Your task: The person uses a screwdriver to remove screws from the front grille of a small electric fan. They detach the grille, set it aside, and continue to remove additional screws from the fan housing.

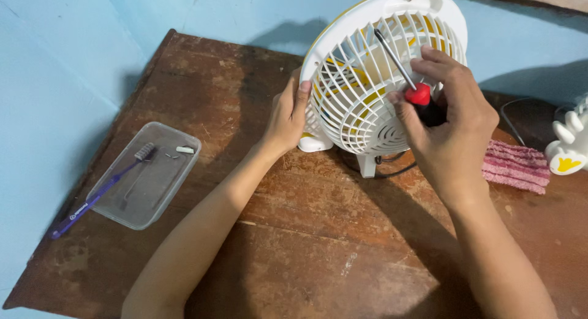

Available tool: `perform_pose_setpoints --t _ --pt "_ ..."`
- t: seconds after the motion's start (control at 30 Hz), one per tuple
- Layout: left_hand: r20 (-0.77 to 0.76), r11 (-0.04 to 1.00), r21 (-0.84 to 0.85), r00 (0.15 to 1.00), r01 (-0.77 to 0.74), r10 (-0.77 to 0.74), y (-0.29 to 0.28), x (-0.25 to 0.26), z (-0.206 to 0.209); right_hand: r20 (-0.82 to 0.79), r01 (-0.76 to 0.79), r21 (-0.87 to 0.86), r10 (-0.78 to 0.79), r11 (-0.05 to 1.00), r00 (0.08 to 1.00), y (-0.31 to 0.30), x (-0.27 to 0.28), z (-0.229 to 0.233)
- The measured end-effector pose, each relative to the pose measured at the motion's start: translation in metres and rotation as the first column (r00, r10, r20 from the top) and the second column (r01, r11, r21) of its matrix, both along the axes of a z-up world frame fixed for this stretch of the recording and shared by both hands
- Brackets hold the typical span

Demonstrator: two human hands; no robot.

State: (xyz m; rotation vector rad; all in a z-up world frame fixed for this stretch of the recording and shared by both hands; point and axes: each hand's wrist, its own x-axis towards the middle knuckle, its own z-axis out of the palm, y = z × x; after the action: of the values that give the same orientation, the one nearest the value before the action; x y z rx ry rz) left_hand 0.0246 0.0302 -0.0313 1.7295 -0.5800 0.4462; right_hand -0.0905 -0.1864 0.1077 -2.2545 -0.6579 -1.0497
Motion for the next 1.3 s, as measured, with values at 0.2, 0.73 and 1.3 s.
perform_pose_setpoints --t 0.2,0.73,1.3 --pt "-0.028 1.000 -0.005 1.000 0.000 0.000 -0.002 0.005 -0.004 0.081 0.065 -0.080 -0.058 0.995 0.995 0.001 0.003 -0.003" --pt "0.019 0.999 -0.028 0.999 0.026 -0.025 0.001 0.003 -0.001 0.029 0.088 -0.067 -0.086 0.994 0.996 0.000 0.012 -0.002" --pt "-0.181 0.992 -0.055 0.975 0.117 -0.126 0.015 0.021 -0.011 -0.126 -0.085 0.083 0.095 0.993 0.988 0.002 -0.006 0.008"
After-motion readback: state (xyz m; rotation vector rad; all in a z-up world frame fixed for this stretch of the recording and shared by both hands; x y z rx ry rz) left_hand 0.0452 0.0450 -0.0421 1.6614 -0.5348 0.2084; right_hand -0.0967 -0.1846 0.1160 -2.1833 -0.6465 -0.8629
